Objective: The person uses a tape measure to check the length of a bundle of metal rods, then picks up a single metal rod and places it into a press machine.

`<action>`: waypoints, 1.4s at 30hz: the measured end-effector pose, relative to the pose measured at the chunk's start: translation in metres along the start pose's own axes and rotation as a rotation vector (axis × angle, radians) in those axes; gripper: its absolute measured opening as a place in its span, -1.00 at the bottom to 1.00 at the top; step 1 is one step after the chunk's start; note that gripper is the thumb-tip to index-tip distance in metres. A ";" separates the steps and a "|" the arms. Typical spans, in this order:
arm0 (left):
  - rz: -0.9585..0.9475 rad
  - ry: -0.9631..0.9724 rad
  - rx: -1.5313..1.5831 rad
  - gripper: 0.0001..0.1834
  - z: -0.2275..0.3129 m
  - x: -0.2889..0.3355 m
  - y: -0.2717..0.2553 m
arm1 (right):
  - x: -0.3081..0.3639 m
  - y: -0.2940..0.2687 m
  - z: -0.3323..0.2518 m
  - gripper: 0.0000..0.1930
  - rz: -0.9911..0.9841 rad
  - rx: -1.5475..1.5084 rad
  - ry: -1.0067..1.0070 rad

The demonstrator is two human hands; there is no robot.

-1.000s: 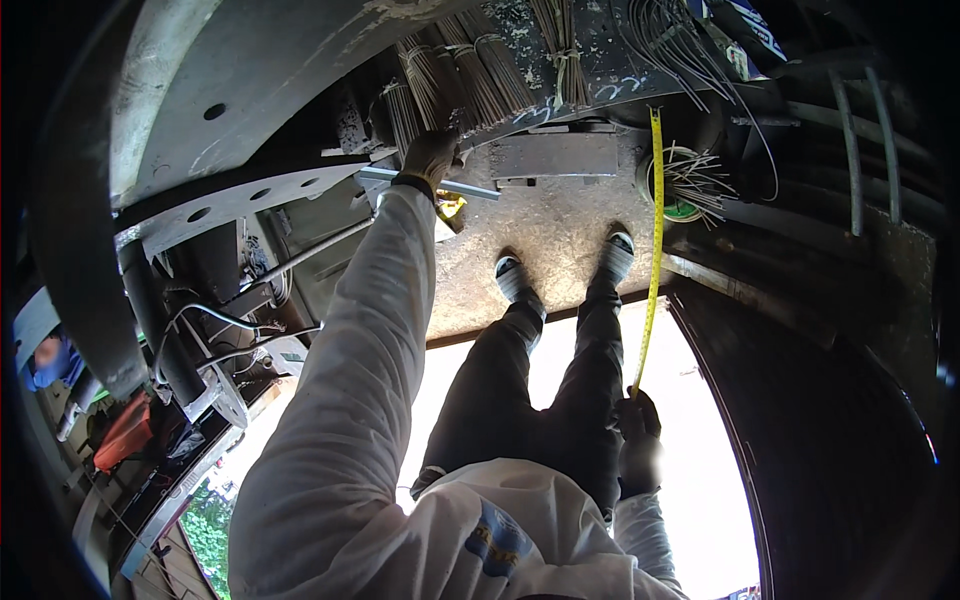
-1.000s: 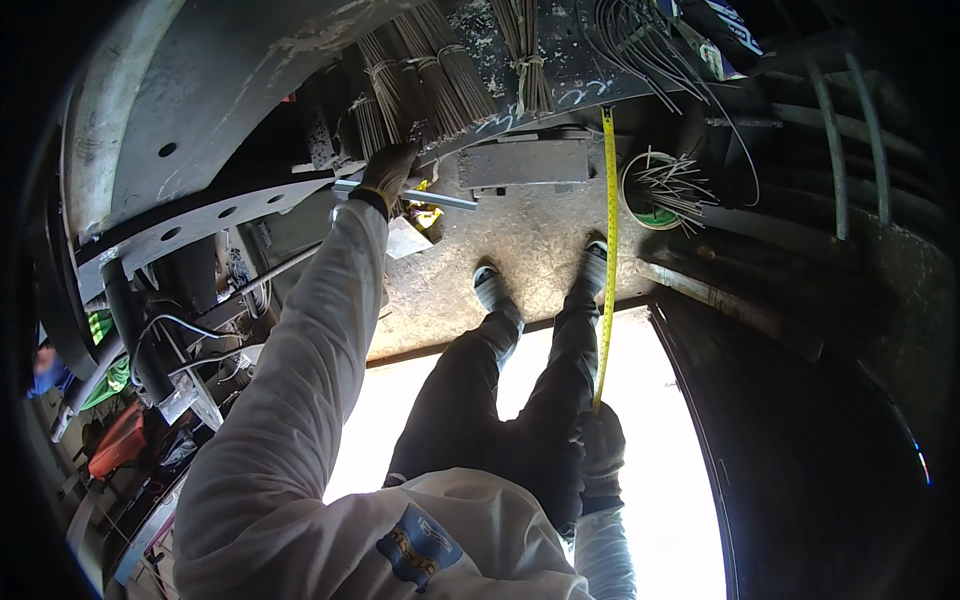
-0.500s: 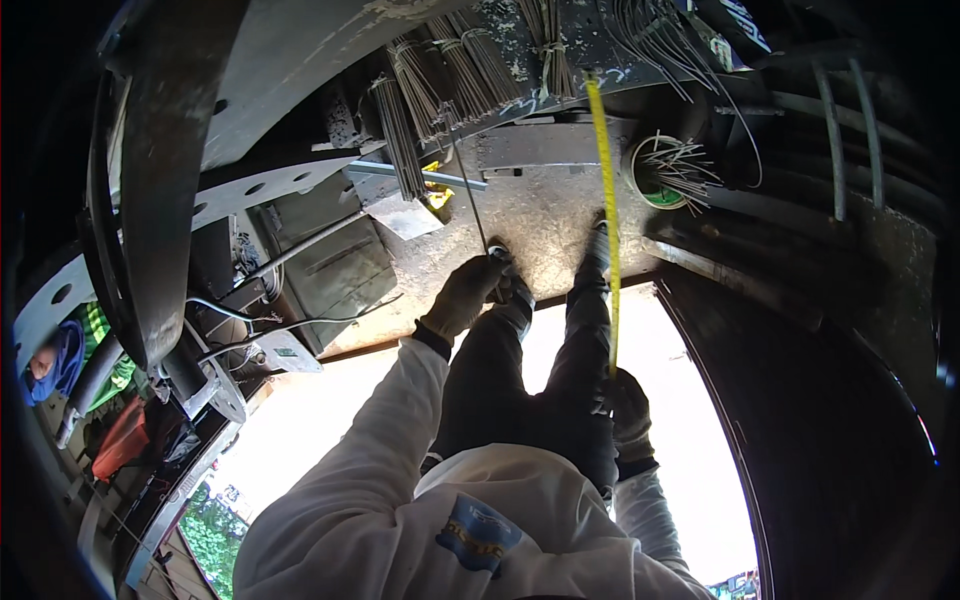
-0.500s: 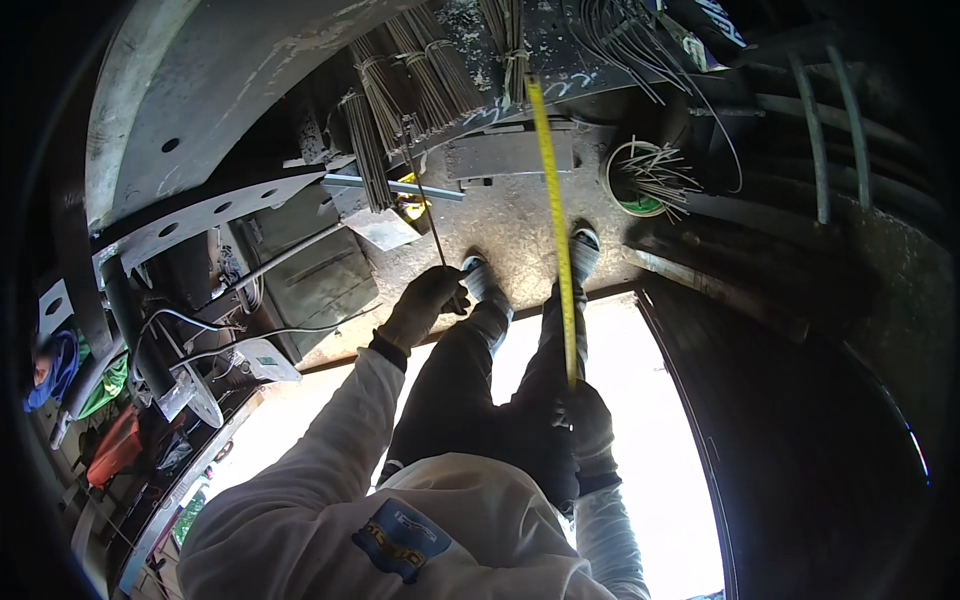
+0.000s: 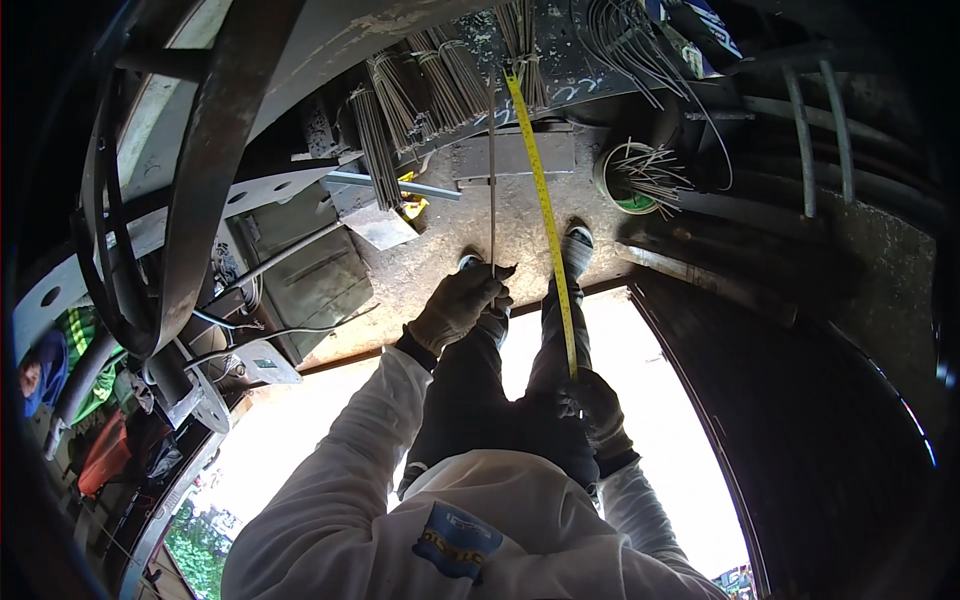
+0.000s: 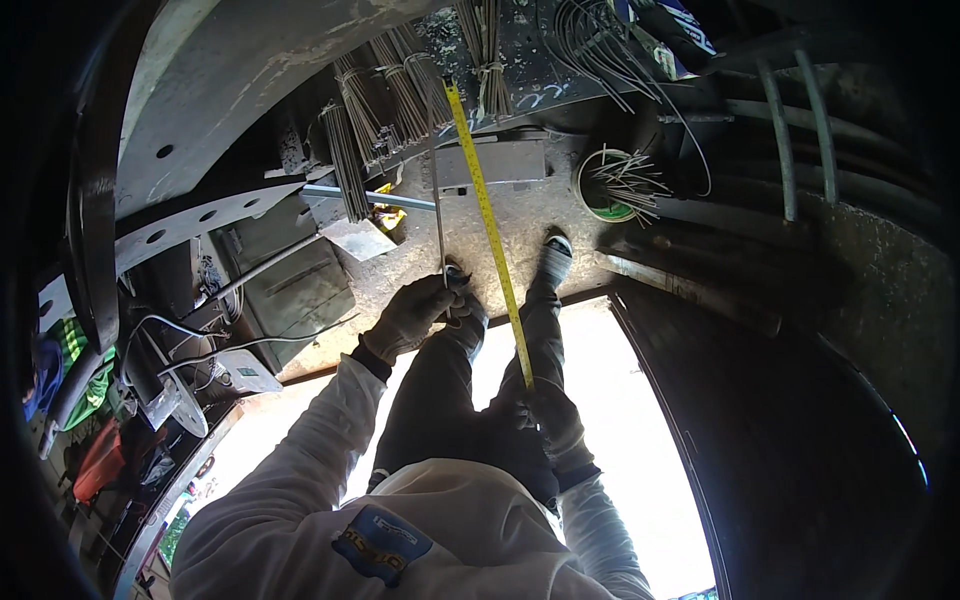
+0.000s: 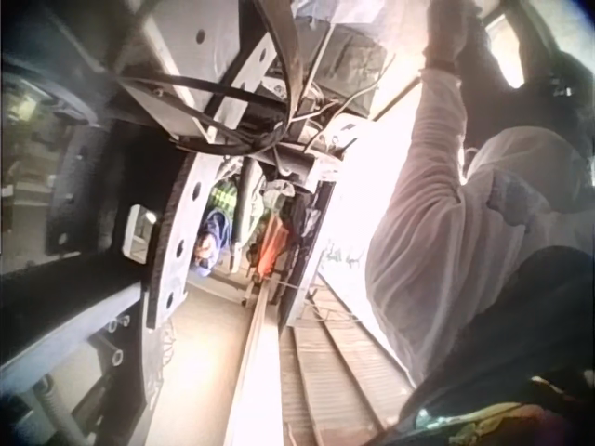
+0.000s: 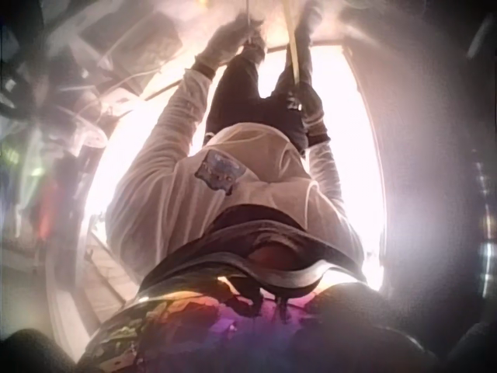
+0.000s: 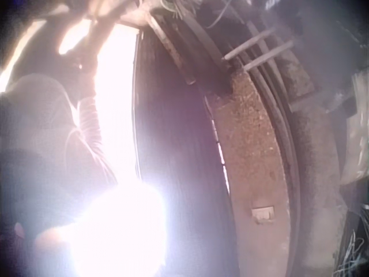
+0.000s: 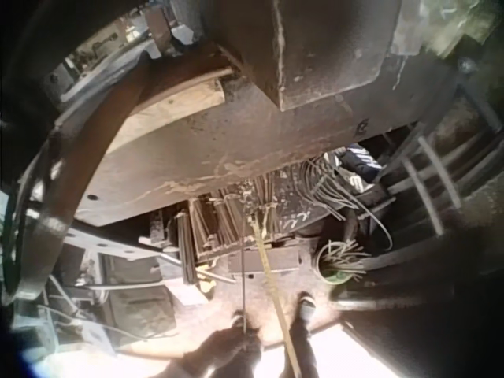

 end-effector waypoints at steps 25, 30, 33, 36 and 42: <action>-0.042 -0.029 -0.035 -0.75 0.028 -0.016 0.040 | 0.003 0.007 -0.022 -0.82 0.025 0.098 -0.216; -0.081 0.005 -0.048 -0.74 0.028 -0.017 0.042 | 0.004 0.010 -0.027 -0.77 0.009 0.154 -0.283; -0.097 -0.008 0.030 -0.72 0.033 -0.014 0.047 | 0.002 0.015 -0.024 -0.72 0.017 -0.075 -0.114; -0.118 -0.014 0.044 -0.68 0.036 -0.012 0.051 | -0.004 0.008 -0.005 -0.68 0.037 0.007 -0.124; -0.151 -0.117 0.104 -0.54 0.051 -0.012 0.085 | 0.003 0.011 -0.039 -0.71 0.072 0.242 -0.324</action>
Point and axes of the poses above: each hand's wrist, its own x-axis away from the middle knuckle, its own y-axis out of the palm, z = x × y, the point moved 4 cm from there along -x, towards the middle knuckle, and after that the axes turned 5 degrees about z, right-handed, at the moved point
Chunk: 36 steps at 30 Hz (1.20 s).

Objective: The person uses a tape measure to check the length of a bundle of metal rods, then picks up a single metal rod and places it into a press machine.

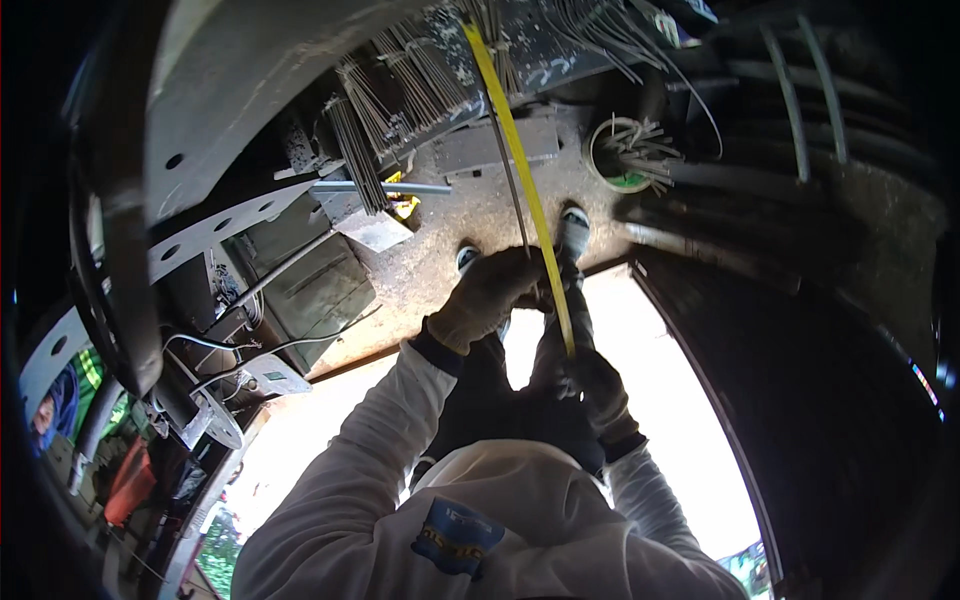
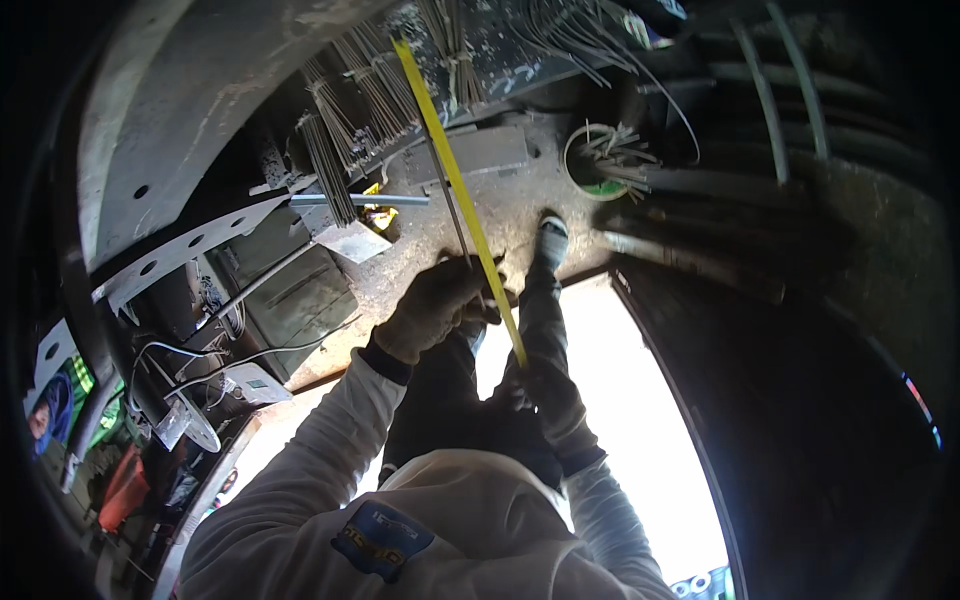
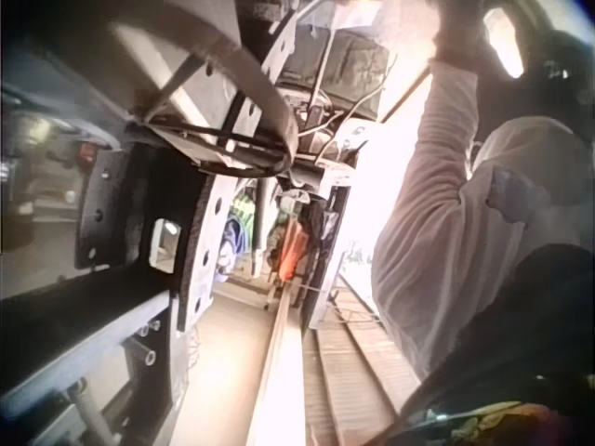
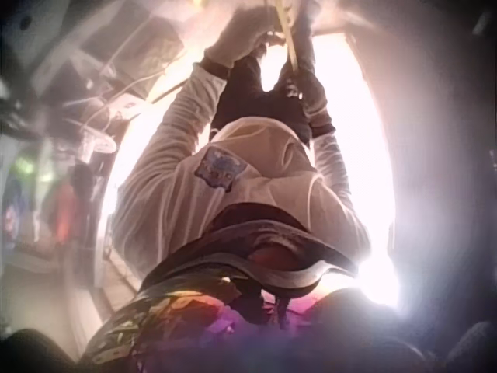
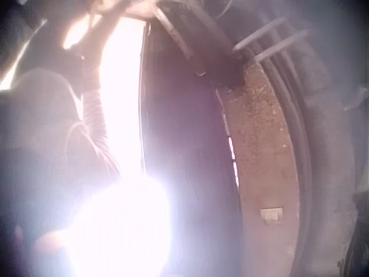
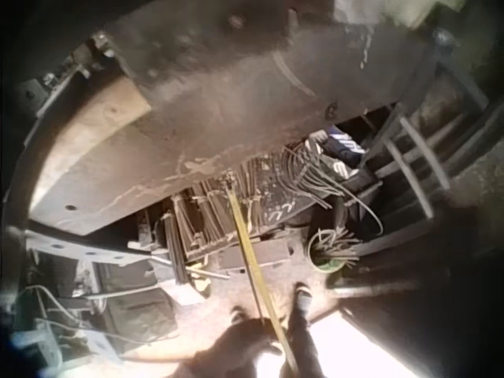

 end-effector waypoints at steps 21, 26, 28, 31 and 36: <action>-0.238 0.135 0.532 -0.60 0.026 -0.014 0.041 | -0.009 -0.011 -0.080 -0.72 0.083 0.070 0.145; -0.245 0.121 0.560 -0.61 0.030 -0.014 0.047 | -0.012 -0.011 -0.084 -0.77 0.026 0.199 0.004; -0.246 0.124 0.555 -0.61 0.031 -0.014 0.048 | -0.012 -0.011 -0.084 -0.77 0.050 0.170 0.025; -0.224 0.098 0.580 -0.61 0.031 -0.013 0.051 | -0.013 -0.013 -0.082 -0.76 0.042 0.198 0.001; -0.211 0.088 0.611 -0.63 0.031 -0.012 0.051 | -0.013 -0.011 -0.086 -0.72 0.065 0.098 0.143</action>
Point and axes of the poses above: each hand's wrist, its own x-axis away from the middle knuckle, its own y-axis out of the palm, z = x × y, the point moved 4 cm from there along -x, towards the middle knuckle, and after that the axes turned 5 degrees about z, right-handed, at the moved point
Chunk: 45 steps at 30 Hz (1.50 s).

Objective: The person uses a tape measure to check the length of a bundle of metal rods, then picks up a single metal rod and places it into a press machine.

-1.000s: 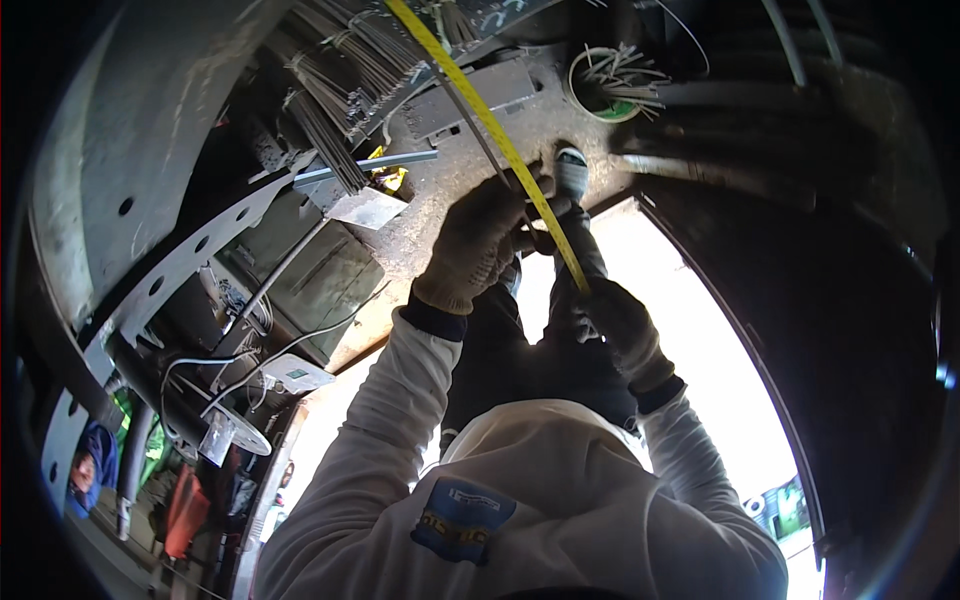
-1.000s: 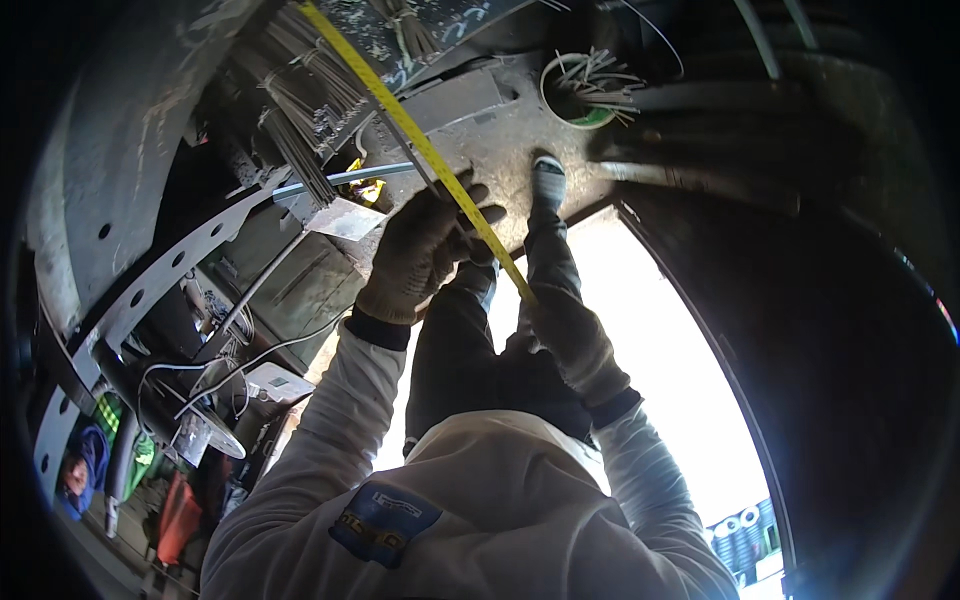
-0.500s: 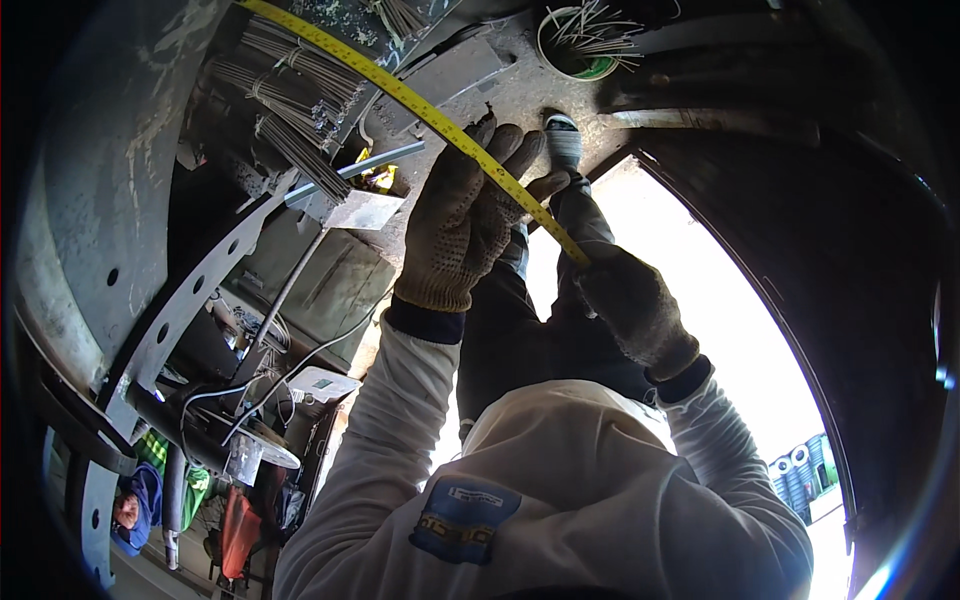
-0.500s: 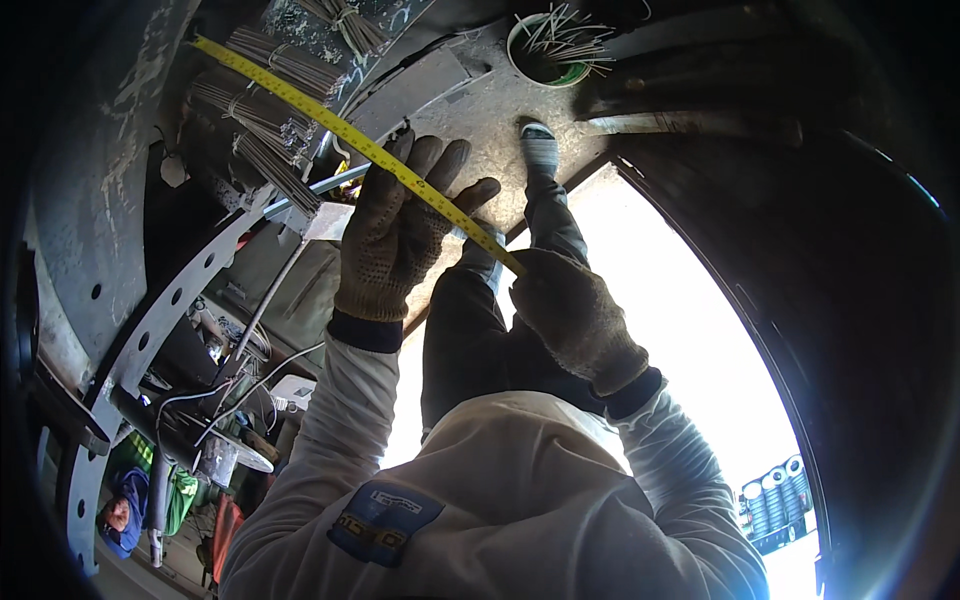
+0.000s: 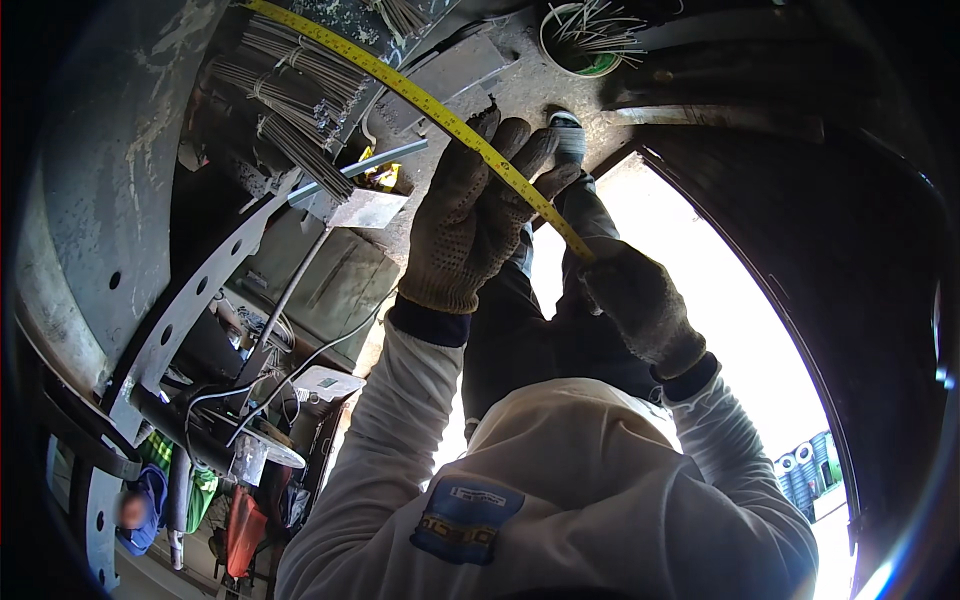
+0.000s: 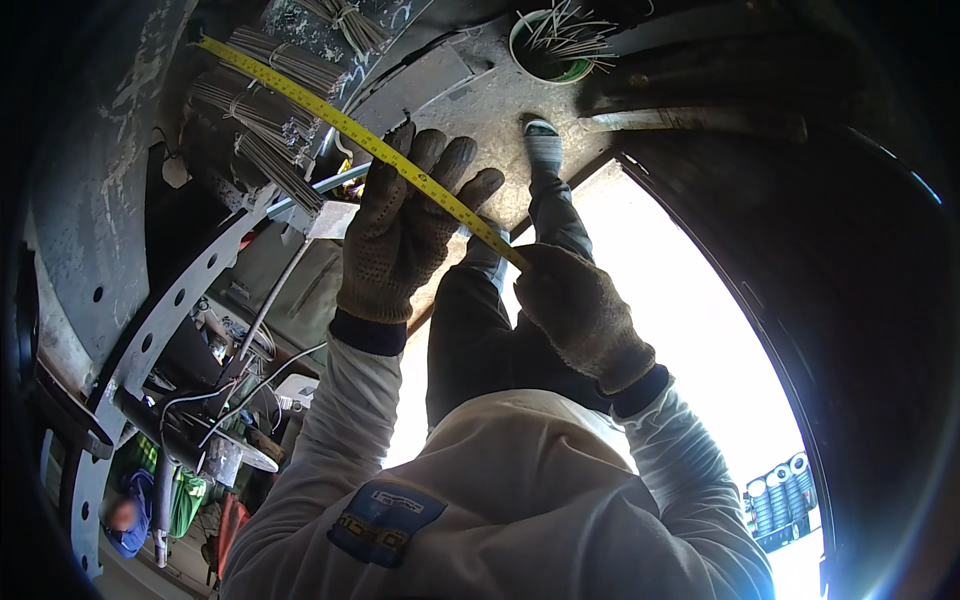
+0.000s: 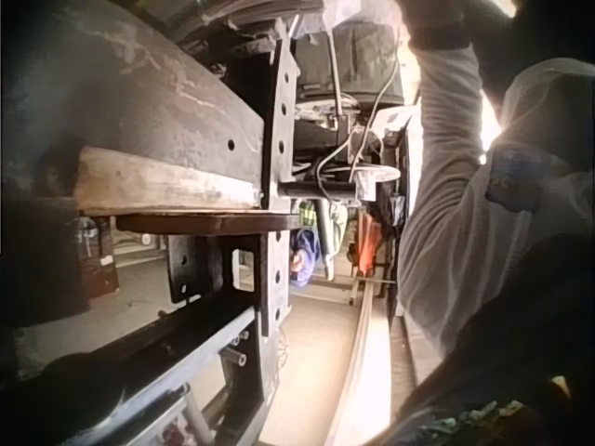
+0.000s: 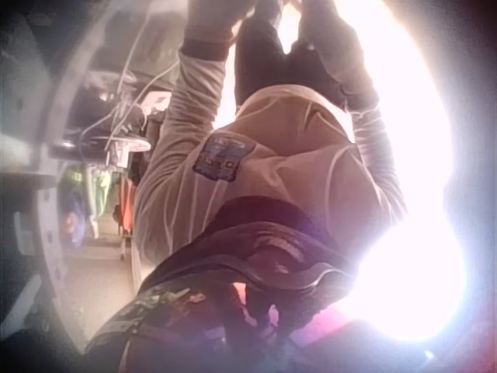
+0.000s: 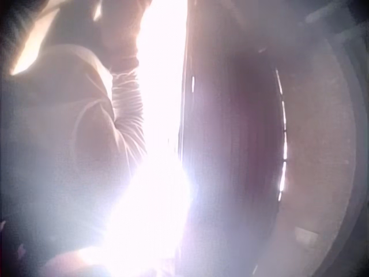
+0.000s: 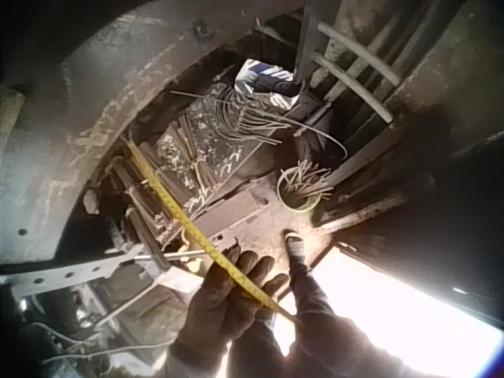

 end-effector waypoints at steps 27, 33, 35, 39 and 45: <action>0.899 0.216 -0.621 -0.63 0.084 0.116 -0.201 | -0.015 -0.001 0.120 -0.72 0.047 0.500 -0.766; 0.964 0.188 -0.710 -0.71 0.133 0.064 -0.199 | -0.016 -0.015 0.182 -0.72 0.012 0.061 -0.054; 0.961 0.180 -0.712 -0.71 0.150 0.056 -0.212 | -0.016 -0.008 0.167 -0.69 -0.048 -0.152 0.117; 0.887 0.243 -0.797 -0.76 0.178 0.037 -0.218 | -0.014 -0.008 0.169 -0.68 -0.032 -0.300 0.224; 0.693 0.417 -2.697 -0.71 0.212 0.026 -0.219 | -0.022 -0.009 0.169 -0.70 -0.035 -0.103 0.032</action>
Point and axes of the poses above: each hand's wrist, its own x-axis away from the middle knuckle, its own y-axis out of the palm, z = x × y, the point moved 4 cm from there along -x, towards the middle knuckle, and after that the axes turned 5 degrees about z, right-handed, at the moved point
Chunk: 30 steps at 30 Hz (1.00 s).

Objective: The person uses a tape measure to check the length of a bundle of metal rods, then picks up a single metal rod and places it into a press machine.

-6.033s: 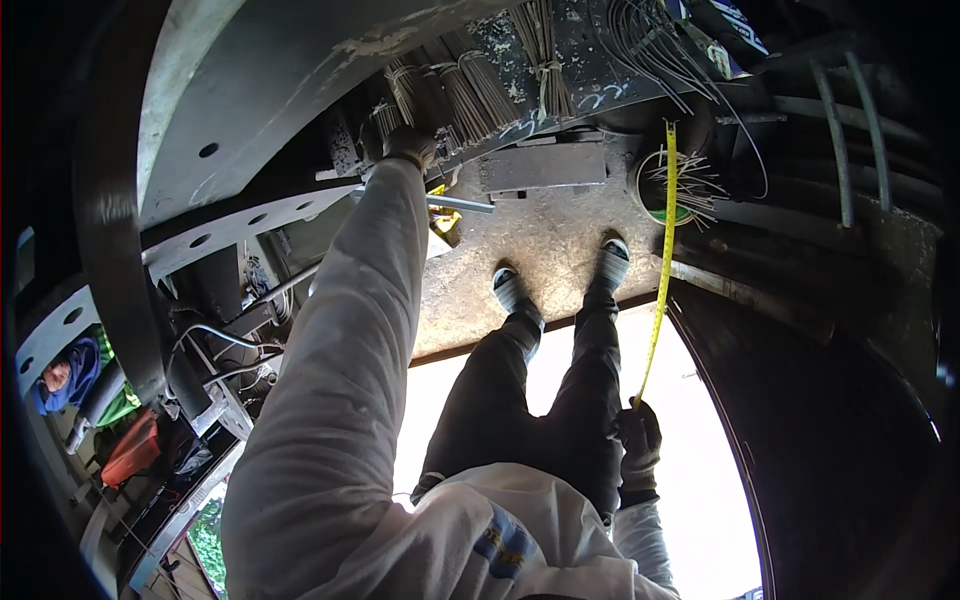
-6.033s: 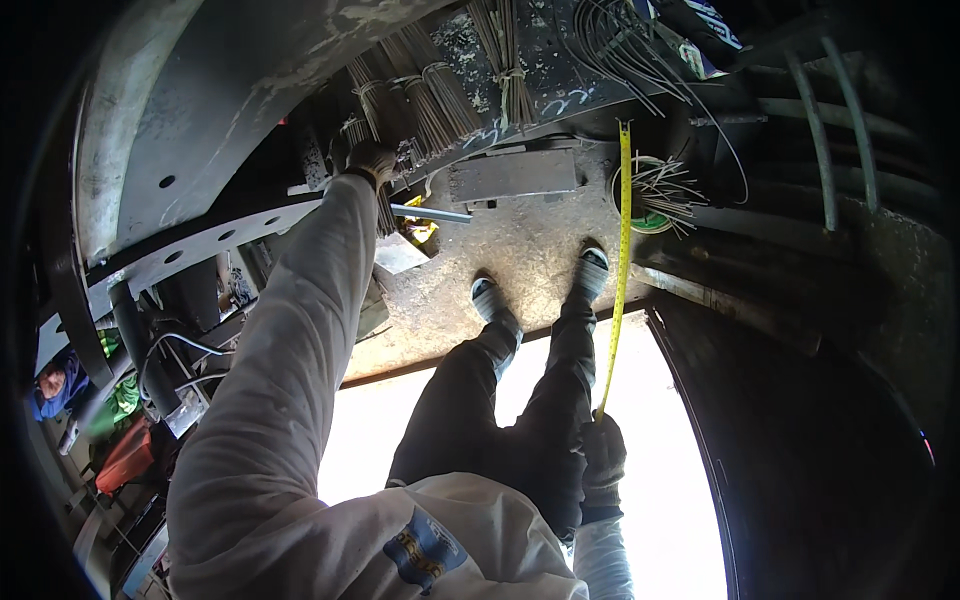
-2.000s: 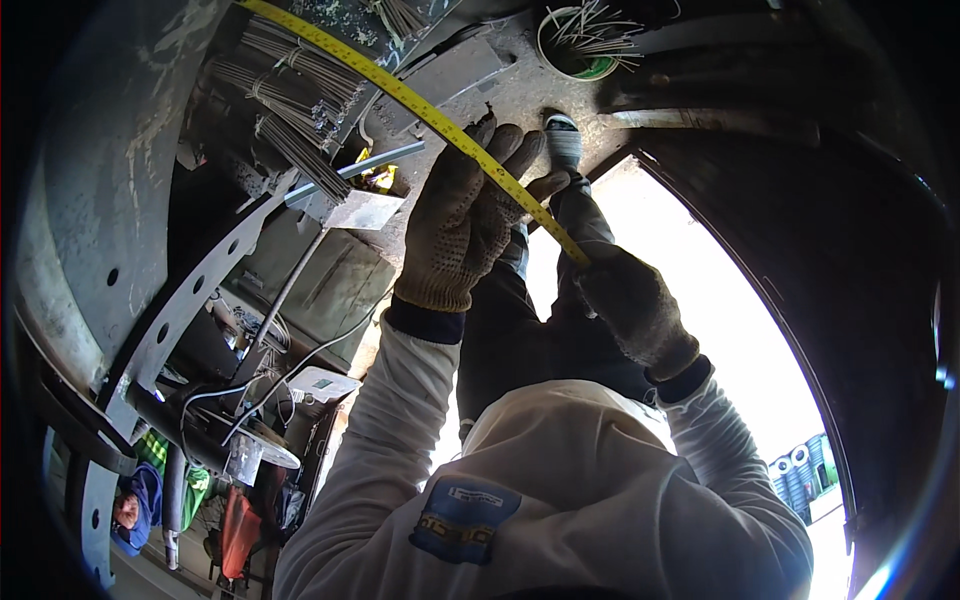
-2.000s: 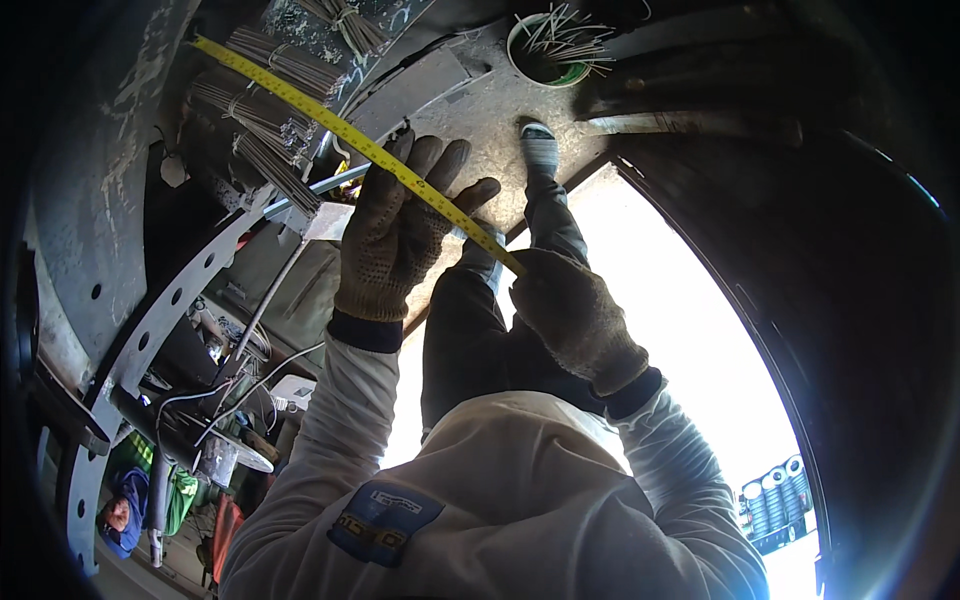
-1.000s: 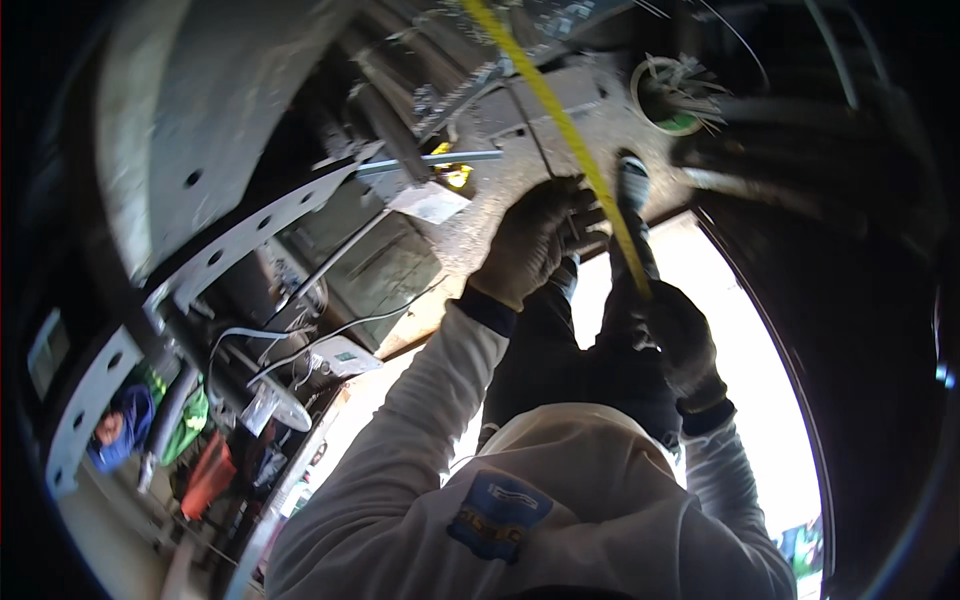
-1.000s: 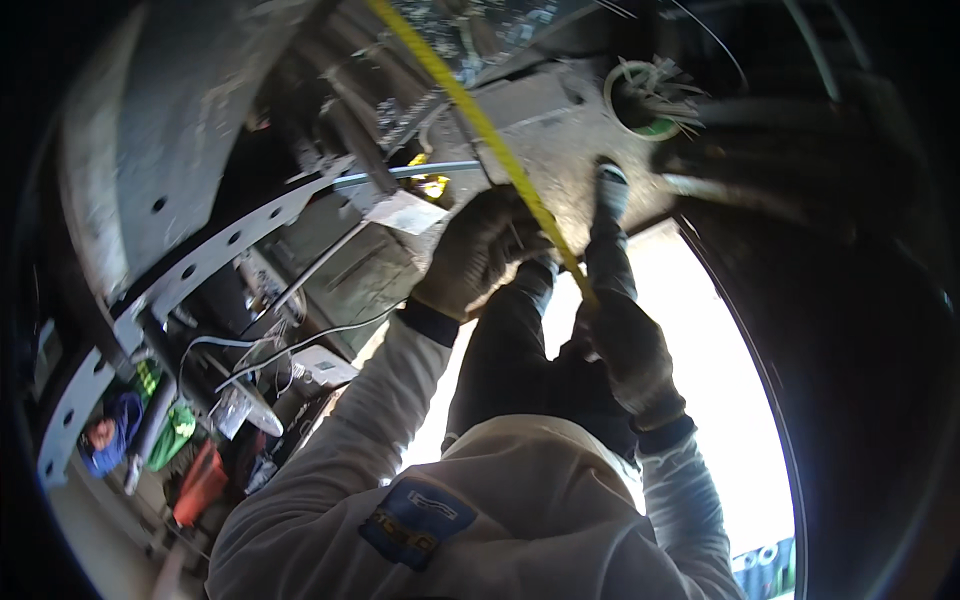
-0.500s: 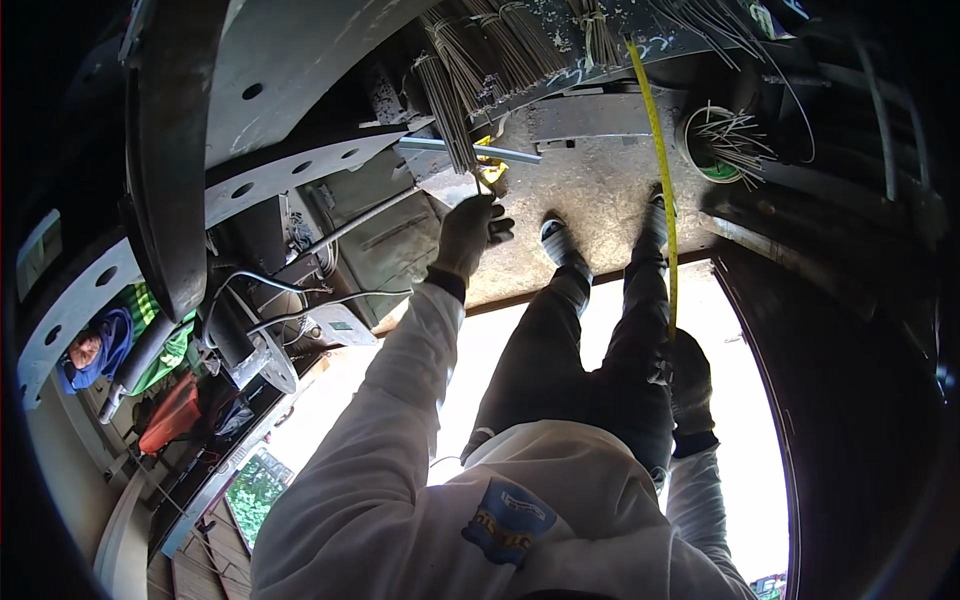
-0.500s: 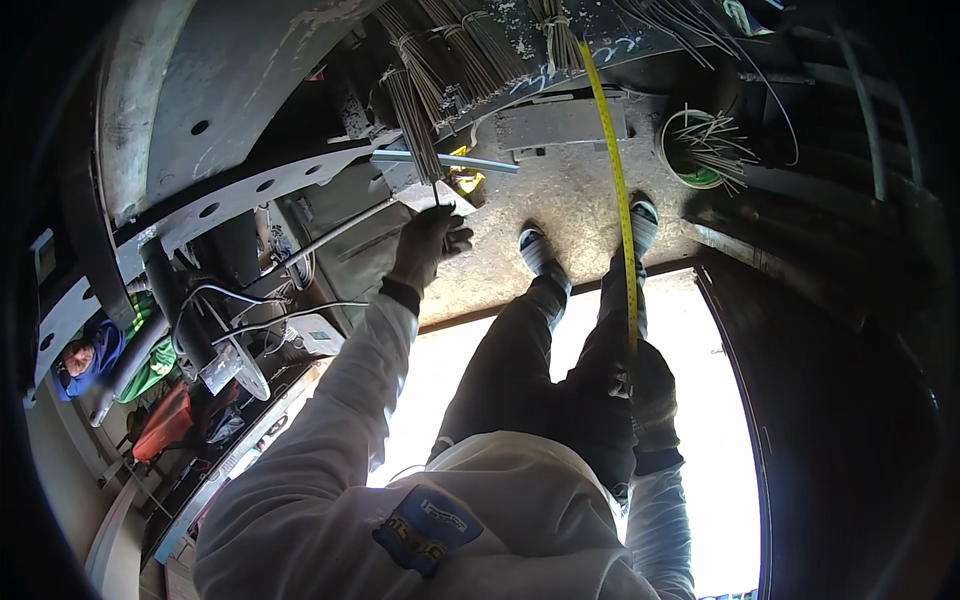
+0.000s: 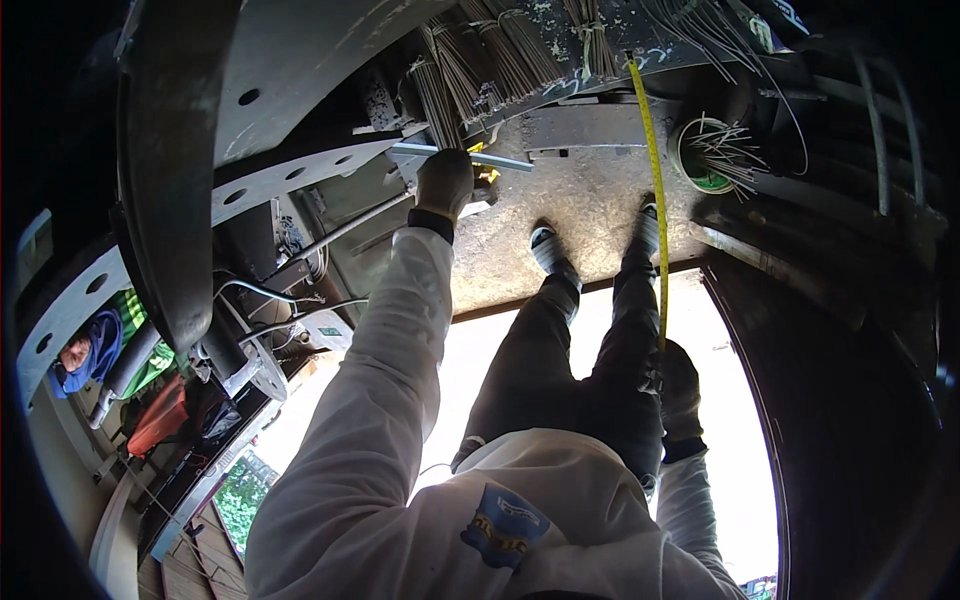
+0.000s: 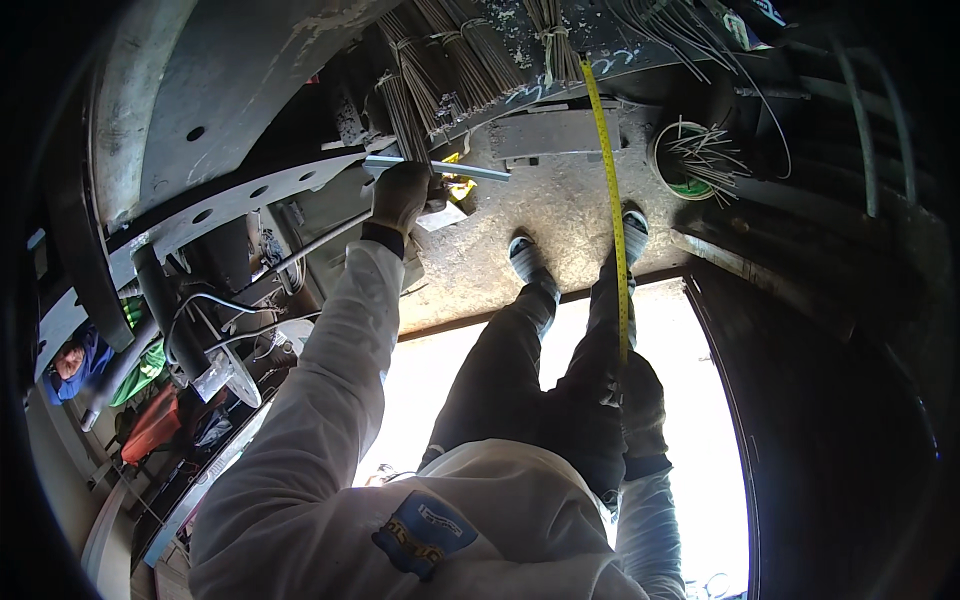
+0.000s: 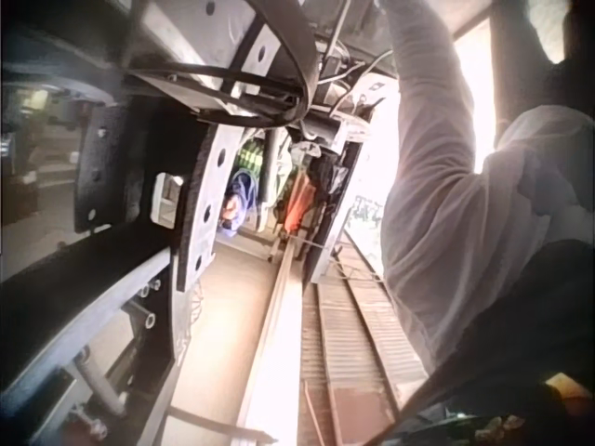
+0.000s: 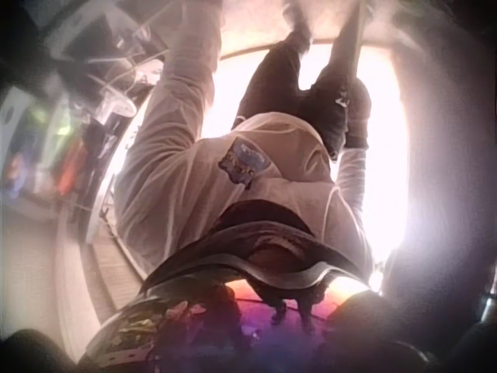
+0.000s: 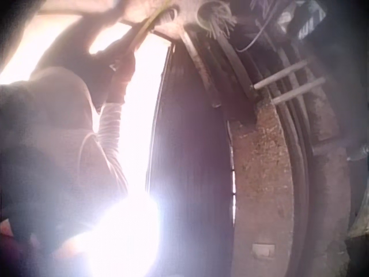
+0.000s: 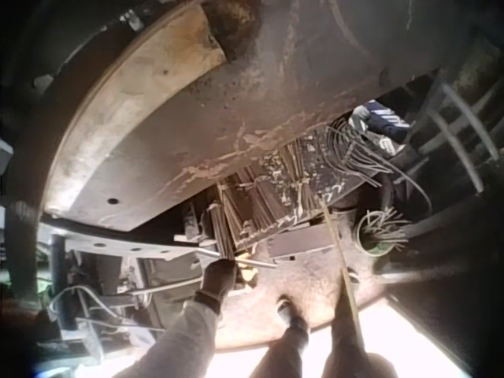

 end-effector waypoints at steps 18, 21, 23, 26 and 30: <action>-0.082 -0.406 0.760 -0.75 0.040 -0.013 0.000 | -0.007 -0.015 0.031 -0.72 0.093 0.058 0.001; -0.173 -0.909 1.623 -0.60 0.063 -0.007 0.000 | -0.004 -0.017 0.030 -0.73 0.101 0.208 -0.043; -0.054 -0.697 1.359 -0.71 0.032 0.001 0.004 | -0.006 0.001 0.006 -0.73 0.072 -0.069 0.060; 0.068 -0.005 0.193 -0.80 0.023 0.009 0.002 | -0.007 0.000 0.008 -0.72 0.066 -0.161 0.156; 0.005 -0.116 0.251 -0.85 0.015 0.017 -0.016 | -0.006 -0.006 0.013 -0.71 0.093 -0.186 0.110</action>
Point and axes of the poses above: each hand's wrist, its own x-axis away from the middle knuckle, its own y-axis out of the palm, z = x × y, the point moved 4 cm from there along -x, towards the middle knuckle, and after that the axes turned 5 degrees about z, right-handed, at the moved point
